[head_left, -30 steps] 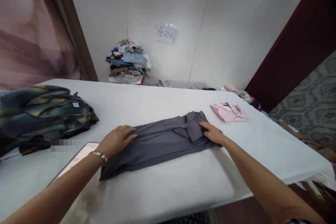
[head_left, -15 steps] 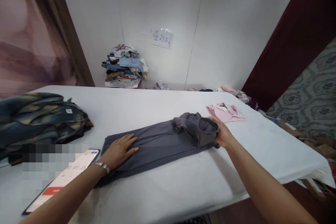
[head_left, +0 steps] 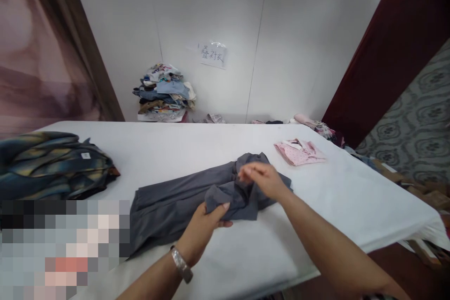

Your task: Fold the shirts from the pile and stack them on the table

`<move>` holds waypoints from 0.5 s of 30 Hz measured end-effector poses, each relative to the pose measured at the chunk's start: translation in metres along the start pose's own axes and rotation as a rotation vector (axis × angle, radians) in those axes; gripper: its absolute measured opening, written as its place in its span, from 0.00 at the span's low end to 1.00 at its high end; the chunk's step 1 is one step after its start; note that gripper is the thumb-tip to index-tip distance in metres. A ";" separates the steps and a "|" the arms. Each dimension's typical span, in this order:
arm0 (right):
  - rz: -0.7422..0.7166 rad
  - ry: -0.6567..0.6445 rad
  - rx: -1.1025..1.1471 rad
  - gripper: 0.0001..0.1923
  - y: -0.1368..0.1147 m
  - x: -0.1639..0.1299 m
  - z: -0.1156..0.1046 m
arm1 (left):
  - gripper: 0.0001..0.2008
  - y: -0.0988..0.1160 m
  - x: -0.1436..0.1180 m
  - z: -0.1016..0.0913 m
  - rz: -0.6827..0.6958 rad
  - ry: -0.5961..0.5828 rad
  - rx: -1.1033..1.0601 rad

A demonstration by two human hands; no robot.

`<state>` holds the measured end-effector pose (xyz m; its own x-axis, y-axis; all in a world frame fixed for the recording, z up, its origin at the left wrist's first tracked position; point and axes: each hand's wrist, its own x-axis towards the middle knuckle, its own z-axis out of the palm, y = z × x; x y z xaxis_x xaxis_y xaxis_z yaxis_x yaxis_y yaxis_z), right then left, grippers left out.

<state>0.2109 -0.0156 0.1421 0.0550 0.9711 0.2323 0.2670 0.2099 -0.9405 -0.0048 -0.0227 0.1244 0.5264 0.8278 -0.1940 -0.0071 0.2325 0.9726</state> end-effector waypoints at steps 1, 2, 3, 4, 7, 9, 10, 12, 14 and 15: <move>-0.007 0.093 -0.073 0.12 0.012 0.018 -0.010 | 0.23 -0.002 0.000 -0.003 -0.043 0.037 -0.065; 0.000 0.127 -0.185 0.14 0.024 0.036 -0.020 | 0.22 -0.003 -0.001 -0.006 -0.069 0.041 -0.096; 0.006 0.110 -0.326 0.18 0.037 0.055 -0.031 | 0.21 -0.003 -0.003 -0.010 -0.081 0.021 -0.093; 0.018 0.069 -0.471 0.22 0.050 0.073 -0.040 | 0.19 -0.001 -0.007 -0.013 -0.083 -0.011 -0.065; 0.061 -0.109 -0.772 0.32 0.082 0.114 -0.052 | 0.15 0.015 -0.024 -0.016 -0.044 -0.103 0.086; 0.079 -0.176 -0.821 0.32 0.096 0.130 -0.050 | 0.13 0.029 -0.034 -0.013 0.000 -0.159 0.179; 0.081 -0.196 -0.824 0.31 0.100 0.136 -0.047 | 0.12 0.036 -0.039 -0.011 0.021 -0.198 0.214; 0.070 -0.236 -0.842 0.24 0.105 0.142 -0.045 | 0.09 0.045 -0.046 -0.010 0.050 -0.282 0.273; 0.040 -0.249 -0.854 0.18 0.106 0.142 -0.048 | 0.07 0.048 -0.052 -0.016 0.049 -0.315 0.299; 0.020 -0.242 -0.856 0.16 0.106 0.139 -0.053 | 0.06 0.047 -0.055 -0.023 0.043 -0.280 0.284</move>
<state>0.2979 0.1350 0.0881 -0.1111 0.9915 0.0679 0.9010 0.1293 -0.4141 -0.0539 -0.0455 0.1782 0.7422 0.6536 -0.1483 0.1805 0.0182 0.9834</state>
